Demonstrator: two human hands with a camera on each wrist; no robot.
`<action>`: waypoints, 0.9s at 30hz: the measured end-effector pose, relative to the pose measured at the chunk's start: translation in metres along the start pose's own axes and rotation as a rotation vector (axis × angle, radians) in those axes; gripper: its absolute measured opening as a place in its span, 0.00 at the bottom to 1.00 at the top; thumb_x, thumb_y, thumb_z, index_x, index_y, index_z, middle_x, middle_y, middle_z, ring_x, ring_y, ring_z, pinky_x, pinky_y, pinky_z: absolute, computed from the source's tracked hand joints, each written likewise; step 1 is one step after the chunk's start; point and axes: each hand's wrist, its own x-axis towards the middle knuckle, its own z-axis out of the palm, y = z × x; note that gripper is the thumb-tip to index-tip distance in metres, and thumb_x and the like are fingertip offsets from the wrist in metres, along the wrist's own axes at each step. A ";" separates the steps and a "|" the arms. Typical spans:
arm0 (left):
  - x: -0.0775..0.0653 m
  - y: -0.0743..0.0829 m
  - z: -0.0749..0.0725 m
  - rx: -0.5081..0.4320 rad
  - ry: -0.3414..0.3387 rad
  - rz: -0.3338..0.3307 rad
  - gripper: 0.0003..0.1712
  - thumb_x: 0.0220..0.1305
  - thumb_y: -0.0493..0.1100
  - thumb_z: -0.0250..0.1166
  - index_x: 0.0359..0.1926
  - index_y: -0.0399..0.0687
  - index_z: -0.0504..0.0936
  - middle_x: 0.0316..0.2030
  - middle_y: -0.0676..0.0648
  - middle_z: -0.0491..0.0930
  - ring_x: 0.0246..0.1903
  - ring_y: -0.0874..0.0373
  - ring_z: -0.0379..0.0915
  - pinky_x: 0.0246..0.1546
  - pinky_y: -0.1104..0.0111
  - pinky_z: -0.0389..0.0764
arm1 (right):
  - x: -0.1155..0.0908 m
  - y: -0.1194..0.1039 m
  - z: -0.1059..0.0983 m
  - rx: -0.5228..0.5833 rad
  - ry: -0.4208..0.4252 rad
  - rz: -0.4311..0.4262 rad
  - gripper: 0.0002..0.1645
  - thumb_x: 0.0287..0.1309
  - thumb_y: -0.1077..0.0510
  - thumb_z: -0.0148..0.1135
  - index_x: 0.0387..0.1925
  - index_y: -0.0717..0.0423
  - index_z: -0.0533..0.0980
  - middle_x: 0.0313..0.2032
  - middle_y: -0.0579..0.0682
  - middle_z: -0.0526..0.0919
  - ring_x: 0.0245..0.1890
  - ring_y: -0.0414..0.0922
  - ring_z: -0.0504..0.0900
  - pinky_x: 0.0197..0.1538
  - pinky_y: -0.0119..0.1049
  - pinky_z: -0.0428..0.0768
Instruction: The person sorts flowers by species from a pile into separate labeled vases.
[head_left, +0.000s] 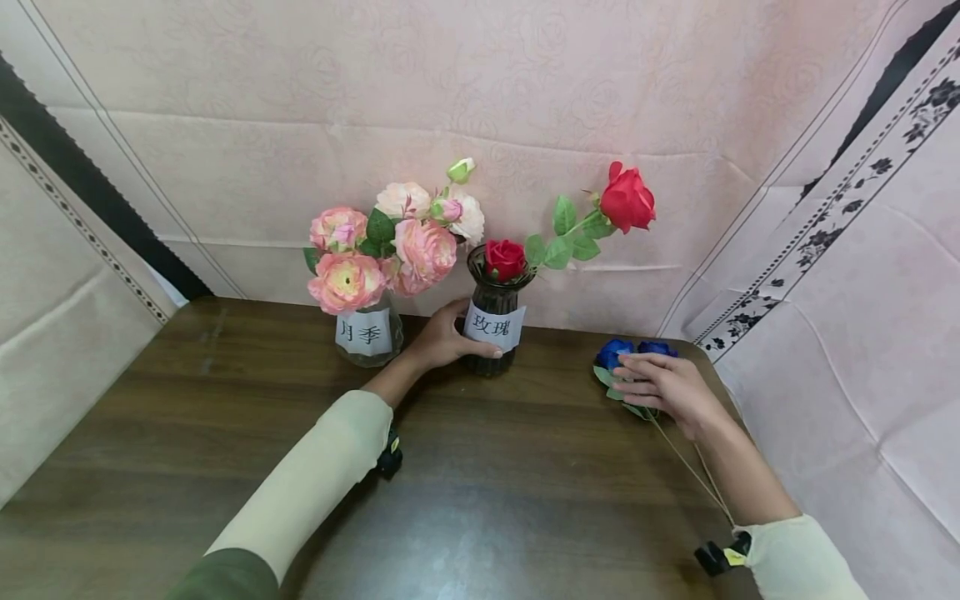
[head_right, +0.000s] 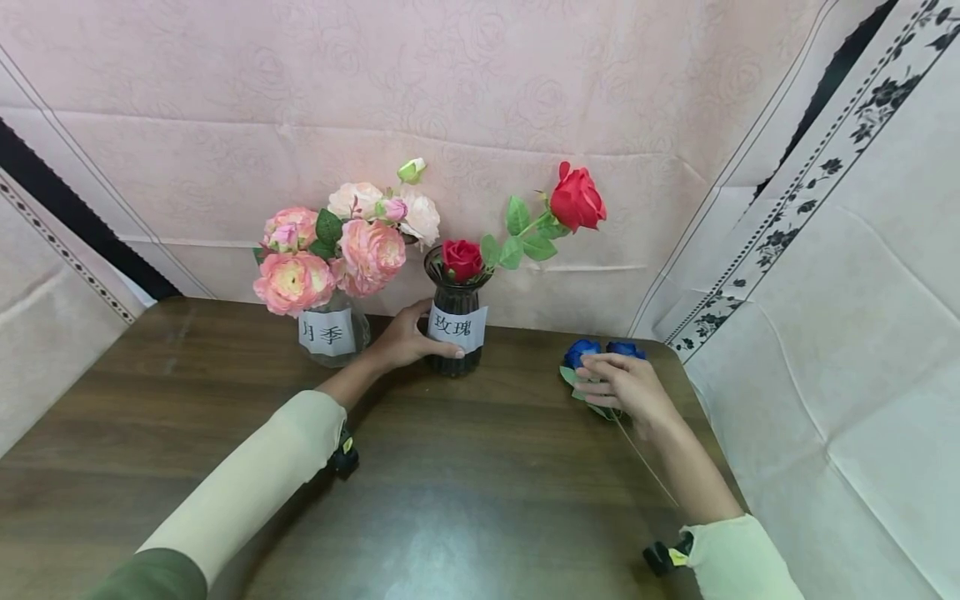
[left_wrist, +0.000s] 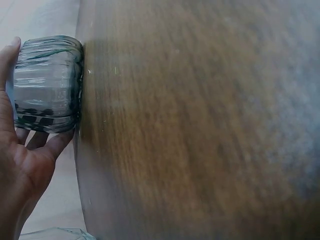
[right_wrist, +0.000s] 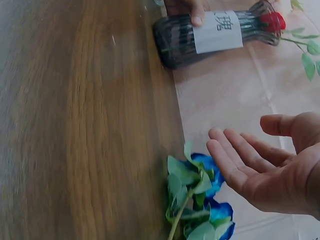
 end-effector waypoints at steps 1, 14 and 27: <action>0.000 0.000 0.000 0.000 0.000 0.000 0.49 0.56 0.41 0.90 0.77 0.51 0.78 0.70 0.44 0.85 0.72 0.44 0.80 0.81 0.44 0.74 | -0.001 0.002 -0.002 -0.013 -0.008 0.005 0.38 0.90 0.46 0.56 0.83 0.70 0.65 0.62 0.53 0.93 0.55 0.39 0.95 0.61 0.38 0.92; 0.000 0.001 -0.001 -0.006 -0.007 0.009 0.48 0.57 0.40 0.90 0.77 0.50 0.78 0.69 0.44 0.85 0.71 0.44 0.80 0.81 0.44 0.74 | -0.009 0.027 -0.038 -0.019 -0.099 0.088 0.39 0.92 0.49 0.49 0.82 0.77 0.60 0.63 0.58 0.91 0.54 0.40 0.95 0.61 0.40 0.92; 0.001 -0.001 -0.001 -0.002 -0.005 0.012 0.48 0.57 0.41 0.90 0.77 0.51 0.78 0.70 0.44 0.85 0.71 0.44 0.80 0.80 0.44 0.75 | -0.025 0.050 -0.076 -0.056 -0.137 0.164 0.39 0.93 0.50 0.48 0.79 0.83 0.61 0.56 0.54 0.94 0.50 0.41 0.96 0.58 0.39 0.94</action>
